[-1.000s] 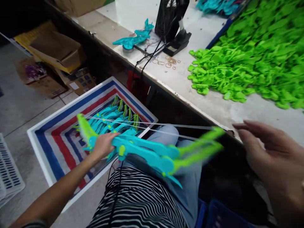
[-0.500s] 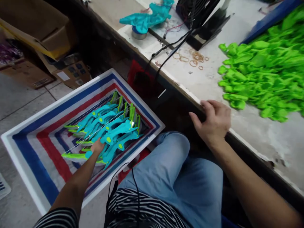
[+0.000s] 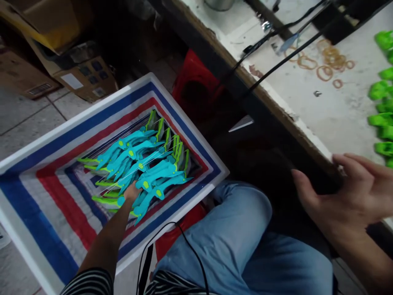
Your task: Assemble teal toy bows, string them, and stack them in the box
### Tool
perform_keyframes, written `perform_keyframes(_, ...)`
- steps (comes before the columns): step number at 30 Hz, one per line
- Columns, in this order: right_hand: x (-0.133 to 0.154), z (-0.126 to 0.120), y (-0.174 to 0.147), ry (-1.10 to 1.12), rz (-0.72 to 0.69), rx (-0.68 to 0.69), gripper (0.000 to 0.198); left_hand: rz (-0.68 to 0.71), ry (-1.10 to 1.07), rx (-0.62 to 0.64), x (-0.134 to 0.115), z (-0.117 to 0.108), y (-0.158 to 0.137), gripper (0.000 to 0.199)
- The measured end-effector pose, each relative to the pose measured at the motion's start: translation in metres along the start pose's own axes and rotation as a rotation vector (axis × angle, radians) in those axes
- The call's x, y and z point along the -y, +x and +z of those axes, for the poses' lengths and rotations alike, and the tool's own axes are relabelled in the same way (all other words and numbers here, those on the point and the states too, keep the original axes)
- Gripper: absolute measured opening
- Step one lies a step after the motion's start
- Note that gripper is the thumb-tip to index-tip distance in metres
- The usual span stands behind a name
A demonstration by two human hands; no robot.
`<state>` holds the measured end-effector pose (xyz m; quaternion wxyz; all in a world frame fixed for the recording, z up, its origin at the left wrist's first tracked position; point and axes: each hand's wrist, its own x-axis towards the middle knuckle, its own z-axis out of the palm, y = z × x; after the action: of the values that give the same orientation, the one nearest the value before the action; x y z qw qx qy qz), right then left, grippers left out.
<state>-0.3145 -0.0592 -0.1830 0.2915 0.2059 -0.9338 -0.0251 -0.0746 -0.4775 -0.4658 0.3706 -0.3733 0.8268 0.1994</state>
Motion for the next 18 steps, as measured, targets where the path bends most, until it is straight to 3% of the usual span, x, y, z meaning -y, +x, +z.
perform_keyframes(6,-0.001,-0.001,-0.003,0.02,0.052,0.058,0.06,-0.021,0.002,-0.108,0.0,-0.023,0.014,0.055)
perform_keyframes(11,-0.009,0.0,-0.006,0.074,-0.006,0.031,0.077,-0.09,0.016,-0.171,-0.007,-0.046,0.045,0.059)
perform_keyframes(18,-0.005,-0.004,-0.003,0.054,-0.025,0.026,0.076,-0.147,0.005,-0.164,-0.014,-0.032,0.064,0.069)
